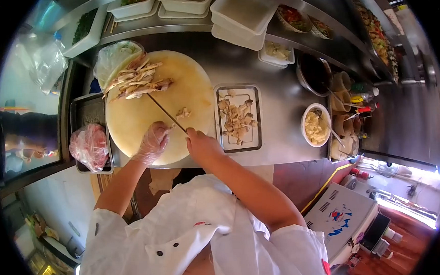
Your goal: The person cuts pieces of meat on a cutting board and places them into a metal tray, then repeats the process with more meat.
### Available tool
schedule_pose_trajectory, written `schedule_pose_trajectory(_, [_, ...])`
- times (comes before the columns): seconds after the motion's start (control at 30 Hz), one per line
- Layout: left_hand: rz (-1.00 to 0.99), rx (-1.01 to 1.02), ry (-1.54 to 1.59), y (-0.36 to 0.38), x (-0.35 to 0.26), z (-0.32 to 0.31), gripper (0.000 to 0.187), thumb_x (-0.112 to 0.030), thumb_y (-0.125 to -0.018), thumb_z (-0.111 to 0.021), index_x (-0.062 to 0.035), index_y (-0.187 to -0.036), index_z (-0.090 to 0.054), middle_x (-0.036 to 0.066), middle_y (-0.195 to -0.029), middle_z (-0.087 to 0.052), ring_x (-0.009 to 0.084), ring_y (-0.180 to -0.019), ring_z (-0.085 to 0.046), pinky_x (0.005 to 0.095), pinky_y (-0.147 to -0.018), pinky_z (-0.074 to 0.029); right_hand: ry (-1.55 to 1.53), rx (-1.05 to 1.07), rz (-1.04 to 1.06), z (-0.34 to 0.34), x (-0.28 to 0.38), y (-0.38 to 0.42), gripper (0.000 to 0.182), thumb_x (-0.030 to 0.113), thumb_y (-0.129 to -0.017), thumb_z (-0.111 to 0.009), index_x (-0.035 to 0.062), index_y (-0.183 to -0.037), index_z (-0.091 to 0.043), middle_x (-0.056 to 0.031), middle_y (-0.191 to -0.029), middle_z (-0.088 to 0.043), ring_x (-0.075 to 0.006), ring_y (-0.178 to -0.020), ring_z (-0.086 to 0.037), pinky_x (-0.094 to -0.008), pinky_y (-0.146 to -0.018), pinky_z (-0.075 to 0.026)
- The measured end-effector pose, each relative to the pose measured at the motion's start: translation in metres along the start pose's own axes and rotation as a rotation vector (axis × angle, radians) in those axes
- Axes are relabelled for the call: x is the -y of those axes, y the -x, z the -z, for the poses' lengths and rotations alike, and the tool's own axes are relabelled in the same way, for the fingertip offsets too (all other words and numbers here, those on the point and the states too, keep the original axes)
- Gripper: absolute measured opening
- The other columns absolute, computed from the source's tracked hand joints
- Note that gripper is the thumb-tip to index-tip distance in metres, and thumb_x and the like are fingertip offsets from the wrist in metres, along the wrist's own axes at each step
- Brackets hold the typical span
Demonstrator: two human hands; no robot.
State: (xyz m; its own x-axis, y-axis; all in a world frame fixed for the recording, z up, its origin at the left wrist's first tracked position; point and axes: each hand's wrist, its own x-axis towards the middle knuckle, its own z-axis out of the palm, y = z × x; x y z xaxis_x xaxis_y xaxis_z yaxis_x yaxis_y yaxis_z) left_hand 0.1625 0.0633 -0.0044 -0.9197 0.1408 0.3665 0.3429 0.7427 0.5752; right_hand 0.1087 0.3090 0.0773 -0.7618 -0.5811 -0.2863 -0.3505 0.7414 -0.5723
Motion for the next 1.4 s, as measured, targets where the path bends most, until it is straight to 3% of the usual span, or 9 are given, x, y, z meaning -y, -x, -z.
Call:
schedule_pose_trajectory(0.2, [-0.014,0.011,-0.026,0.004,0.01,-0.005,0.034,0.007,-0.078,-0.072,-0.0043,-0.11,-0.07,0.015,-0.11,-0.068,0.0399,-0.098,-0.067,0.0477,-0.081,-0.059,0.089,0.173,-0.068,0.01,0.027,0.037,0.027,0.024,-0.11,-0.055,0.0035,-0.127,-0.05,-0.0252,-0.104,-0.072,-0.0453,-0.088,-0.076,-0.0555,-0.076,-0.062])
schedule_pose_trajectory(0.5, [-0.001,0.036,-0.046,0.006,0.017,-0.012,0.028,0.007,-0.08,-0.071,-0.002,-0.107,-0.07,0.015,-0.11,-0.068,0.0401,-0.1,-0.066,0.0482,-0.084,-0.059,0.006,0.214,-0.134,-0.007,0.028,0.036,0.028,0.027,-0.111,-0.053,0.006,-0.13,-0.047,-0.0248,-0.109,-0.071,-0.0499,-0.09,-0.074,-0.0611,-0.079,-0.06])
schedule_pose_trajectory(0.7, [0.13,0.119,0.054,0.016,0.029,-0.021,0.028,0.006,-0.082,-0.07,-0.0033,-0.108,-0.07,0.016,-0.11,-0.067,0.0416,-0.1,-0.066,0.0499,-0.083,-0.057,0.045,0.154,-0.089,-0.052,0.018,-0.022,0.027,0.027,-0.112,-0.05,0.0046,-0.128,-0.048,-0.0248,-0.109,-0.071,-0.0498,-0.089,-0.074,-0.0598,-0.079,-0.06])
schedule_pose_trajectory(0.87, [0.002,0.007,0.005,0.004,0.018,-0.01,0.03,0.002,-0.085,-0.073,-0.0051,-0.113,-0.067,0.016,-0.112,-0.066,0.0418,-0.101,-0.066,0.0506,-0.084,-0.057,-0.02,0.028,0.038,-0.048,0.011,-0.046,0.027,0.026,-0.111,-0.054,0.0052,-0.126,-0.05,-0.0248,-0.109,-0.072,-0.0488,-0.089,-0.073,-0.0581,-0.078,-0.06])
schedule_pose_trajectory(0.97, [0.027,0.006,-0.053,0.008,0.006,0.012,0.031,-0.001,-0.085,-0.075,-0.0054,-0.114,-0.066,0.016,-0.116,-0.066,0.0406,-0.099,-0.067,0.0503,-0.084,-0.058,-0.033,0.02,0.048,-0.027,0.008,-0.031,0.028,0.026,-0.11,-0.054,0.0043,-0.128,-0.051,-0.0237,-0.107,-0.072,-0.046,-0.089,-0.074,-0.0551,-0.077,-0.062])
schedule_pose_trajectory(1.07, [0.155,0.055,-0.076,0.025,0.004,0.022,0.033,-0.002,-0.084,-0.077,-0.0057,-0.115,-0.067,0.016,-0.118,-0.065,0.0384,-0.099,-0.068,0.0483,-0.083,-0.059,0.008,0.068,0.033,-0.007,0.02,0.002,0.029,0.025,-0.11,-0.054,0.0035,-0.128,-0.051,-0.0233,-0.105,-0.072,-0.0445,-0.087,-0.075,-0.0539,-0.076,-0.063])
schedule_pose_trajectory(1.27, [0.08,0.145,-0.096,0.024,0.003,0.022,0.042,0.006,-0.073,-0.074,-0.0022,-0.114,-0.069,0.014,-0.111,-0.066,0.0363,-0.094,-0.067,0.046,-0.077,-0.059,0.121,0.203,0.034,0.001,0.032,0.037,0.027,0.023,-0.11,-0.054,0.0024,-0.127,-0.05,-0.0241,-0.103,-0.072,-0.044,-0.084,-0.076,-0.0548,-0.072,-0.063])
schedule_pose_trajectory(1.4, [0.008,0.03,-0.062,0.025,0.009,0.012,0.044,0.008,-0.069,-0.071,-0.001,-0.112,-0.069,0.013,-0.108,-0.067,0.0366,-0.092,-0.066,0.0464,-0.075,-0.059,0.099,0.211,0.006,-0.006,0.029,0.037,0.025,0.019,-0.109,-0.054,0.0022,-0.127,-0.049,-0.025,-0.103,-0.071,-0.046,-0.086,-0.076,-0.0564,-0.074,-0.062])
